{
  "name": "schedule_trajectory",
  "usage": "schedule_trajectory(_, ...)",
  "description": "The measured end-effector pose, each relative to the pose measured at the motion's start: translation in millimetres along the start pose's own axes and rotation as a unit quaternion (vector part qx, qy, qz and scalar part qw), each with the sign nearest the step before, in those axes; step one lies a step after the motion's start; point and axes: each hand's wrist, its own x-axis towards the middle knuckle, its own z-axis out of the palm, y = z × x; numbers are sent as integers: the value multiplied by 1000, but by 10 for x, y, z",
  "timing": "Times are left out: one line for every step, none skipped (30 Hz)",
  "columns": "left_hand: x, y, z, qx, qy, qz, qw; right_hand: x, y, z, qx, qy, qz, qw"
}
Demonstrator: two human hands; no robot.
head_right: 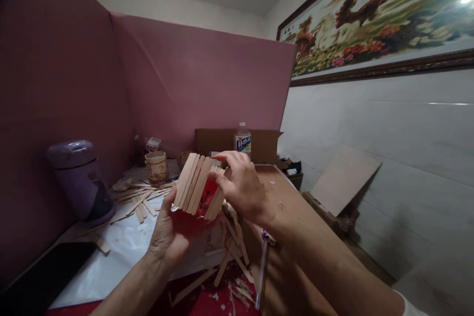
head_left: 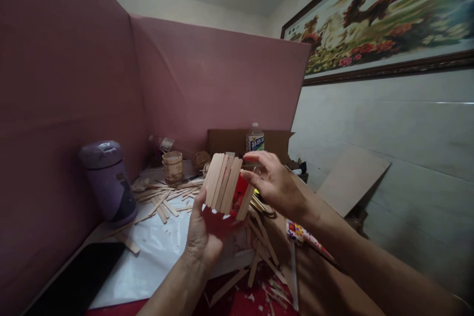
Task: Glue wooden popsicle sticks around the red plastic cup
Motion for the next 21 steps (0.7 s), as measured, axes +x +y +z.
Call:
schedule_trajectory(0, 5, 3, -13, 4, 1, 1000, -83, -12, 27, -59, 54, -61, 995)
schedule_trajectory(-1, 9, 8, -27, 7, 3, 1000, -172, -19, 60, -106, 83, -120, 984)
schedule_trajectory(-2, 12, 15, -39, 9, 4, 999, -262, -21, 98, -141, 84, -169, 972)
schedule_trajectory(-4, 15, 23, -49, 9, 5, 999, -345, -15, 139, -164, 72, -214, 960)
schedule_trajectory(-7, 17, 31, -55, 10, 6, 998, -414, -2, 180, -183, 63, -241, 951)
schedule_trajectory(-10, 18, 38, -60, 9, 6, 998, -466, 15, 218, -200, 55, -256, 944)
schedule_trajectory(-14, 19, 41, -62, 7, 7, 998, -501, 35, 251, -213, 51, -264, 939)
schedule_trajectory(-17, 19, 42, -63, 6, 7, 998, -519, 54, 276, -224, 51, -267, 936)
schedule_trajectory(-19, 20, 39, -62, 5, 7, 998, -524, 69, 294, -233, 51, -269, 933)
schedule_trajectory(-20, 19, 34, -59, 3, 6, 998, -521, 80, 305, -238, 53, -272, 931)
schedule_trajectory(-20, 18, 28, -57, 0, 5, 998, -513, 85, 310, -242, 54, -274, 929)
schedule_trajectory(-19, 17, 21, -54, -4, 2, 999, -505, 85, 310, -245, 55, -275, 928)
schedule_trajectory(-16, 15, 15, -53, -8, -1, 999, -498, 81, 309, -247, 57, -275, 927)
schedule_trajectory(-13, 12, 11, -54, -11, -3, 998, -493, 75, 308, -250, 58, -275, 927)
schedule_trajectory(-9, 9, 8, -57, -13, -4, 998, -492, 70, 307, -252, 60, -275, 926)
schedule_trajectory(-5, 7, 6, -60, -13, -4, 998, -493, 65, 308, -254, 62, -276, 925)
schedule_trajectory(-2, 5, 6, -63, -11, -3, 998, -495, 62, 311, -256, 63, -278, 924)
schedule_trajectory(1, 4, 6, -66, -8, -3, 998, -499, 61, 314, -257, 64, -279, 923)
schedule_trajectory(3, 3, 6, -67, -3, -4, 998, -502, 61, 317, -257, 64, -278, 923)
schedule_trajectory(4, 3, 6, -65, 2, -5, 998, -505, 61, 319, -256, 64, -277, 924)
schedule_trajectory(4, 4, 7, -62, 7, -4, 998, -506, 61, 318, -255, 64, -276, 925)
